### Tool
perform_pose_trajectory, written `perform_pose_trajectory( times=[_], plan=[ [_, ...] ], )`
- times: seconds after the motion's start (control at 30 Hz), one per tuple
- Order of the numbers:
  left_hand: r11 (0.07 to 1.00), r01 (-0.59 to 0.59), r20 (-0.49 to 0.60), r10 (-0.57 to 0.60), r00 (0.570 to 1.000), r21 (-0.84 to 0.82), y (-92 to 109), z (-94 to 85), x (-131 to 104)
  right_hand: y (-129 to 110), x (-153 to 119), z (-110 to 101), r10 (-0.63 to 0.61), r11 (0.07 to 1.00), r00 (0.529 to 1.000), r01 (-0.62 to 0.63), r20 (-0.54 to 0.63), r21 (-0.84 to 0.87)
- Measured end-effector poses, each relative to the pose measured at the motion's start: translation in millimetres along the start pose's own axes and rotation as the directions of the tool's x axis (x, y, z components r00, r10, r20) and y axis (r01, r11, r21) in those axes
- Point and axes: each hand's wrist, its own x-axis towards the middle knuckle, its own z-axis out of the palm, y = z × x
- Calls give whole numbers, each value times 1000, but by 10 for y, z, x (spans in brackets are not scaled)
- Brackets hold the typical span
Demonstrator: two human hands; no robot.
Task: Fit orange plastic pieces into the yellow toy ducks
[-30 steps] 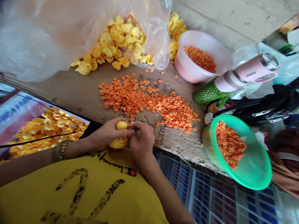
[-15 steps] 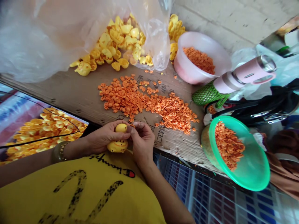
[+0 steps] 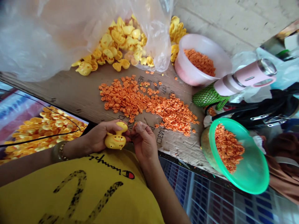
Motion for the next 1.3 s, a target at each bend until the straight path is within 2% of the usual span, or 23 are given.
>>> perform_pose_trajectory(
  times=[0.23,0.4,0.53,0.67,0.73,0.83,0.97,1.1,1.3],
  plan=[
    [998,42,-17,-43,999,-56,15,2,4,1,-5,-24,24,999,1000,-24,-17,-26],
    [982,85,-44,-93,995,-167,58,-43,43,-10,-59,-28,-181,978,982,174,-49,-117],
    [982,60,-96,-78,992,-181,77,-52,48,19,-174,-47,-258,915,966,242,-7,-323],
    [985,11,-119,-32,992,-170,85,-44,47,57,-269,-49,-335,773,936,337,106,-538],
    [986,-6,-141,-17,990,-164,90,-37,47,67,-285,-51,-362,724,920,380,151,-576],
    [988,-8,-184,-21,983,-155,97,-23,45,80,-277,-66,-356,711,919,385,170,-589],
    [990,22,-183,-48,982,-143,98,-10,44,98,-251,-110,-358,657,913,396,196,-641],
    [990,30,-218,-60,974,-139,89,4,48,106,-248,-149,-387,541,883,451,267,-710],
    [988,32,-229,-66,971,-148,76,22,48,62,-274,-147,-447,196,770,581,455,-790]
  ],
)
